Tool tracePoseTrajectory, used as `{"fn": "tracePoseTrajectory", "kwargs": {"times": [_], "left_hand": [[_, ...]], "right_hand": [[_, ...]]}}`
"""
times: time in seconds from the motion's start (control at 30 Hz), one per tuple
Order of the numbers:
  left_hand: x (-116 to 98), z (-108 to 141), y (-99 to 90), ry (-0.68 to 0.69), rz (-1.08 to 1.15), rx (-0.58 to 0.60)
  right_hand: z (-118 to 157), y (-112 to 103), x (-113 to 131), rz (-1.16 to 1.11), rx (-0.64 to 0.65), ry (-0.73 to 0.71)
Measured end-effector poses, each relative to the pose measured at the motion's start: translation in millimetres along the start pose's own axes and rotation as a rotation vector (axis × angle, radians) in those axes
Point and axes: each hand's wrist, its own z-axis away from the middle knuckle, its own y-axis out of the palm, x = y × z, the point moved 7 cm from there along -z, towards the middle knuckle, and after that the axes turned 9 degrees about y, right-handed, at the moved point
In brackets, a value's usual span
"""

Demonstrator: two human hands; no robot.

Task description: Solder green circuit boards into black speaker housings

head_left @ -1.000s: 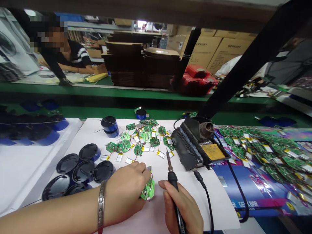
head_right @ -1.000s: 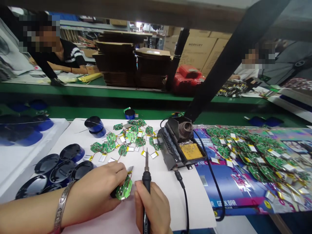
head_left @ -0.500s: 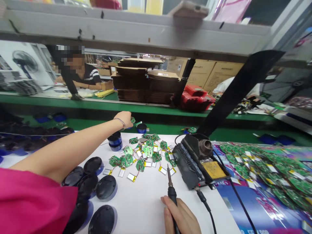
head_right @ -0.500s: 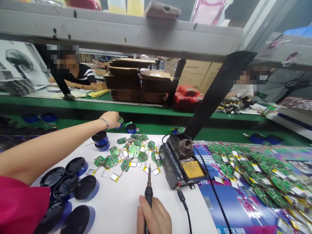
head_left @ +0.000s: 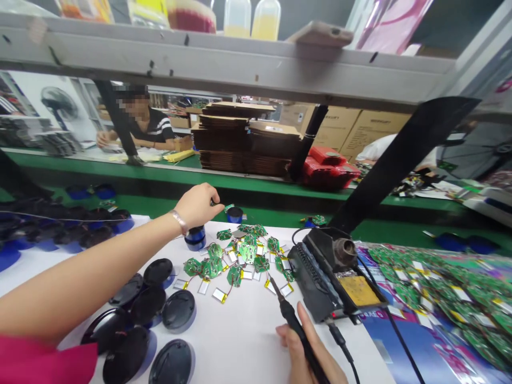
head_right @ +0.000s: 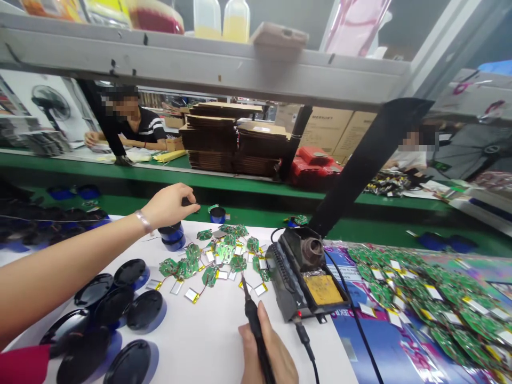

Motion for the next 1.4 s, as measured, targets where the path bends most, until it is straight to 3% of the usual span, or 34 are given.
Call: {"fn": "tracePoseTrajectory", "kwargs": {"times": [0.13,0.23,0.37,0.47,0.73,1.4], "left_hand": [[-20,42,-5.0,0.167,-0.023,-0.04],[-34,61,10.2,0.311,-0.069,-0.002],[-47,73,37.1,0.439,-0.159,0.029],[-52,75,53.4,0.495,-0.209,0.032],[-48,66,69.6,0.51,-0.248,0.004],[-45,61,64.2,0.499,-0.163,-0.001]], "right_hand": [[-24,17,19,-0.247,0.086,0.214],[-40,43,33,-0.352,0.198,0.148],[-46,67,23,-0.441,0.196,0.151],[-43,72,9,-0.454,0.177,0.175],[-43,70,-4,-0.466,0.178,0.227],[-42,75,-5,-0.492,0.166,0.302]]}}
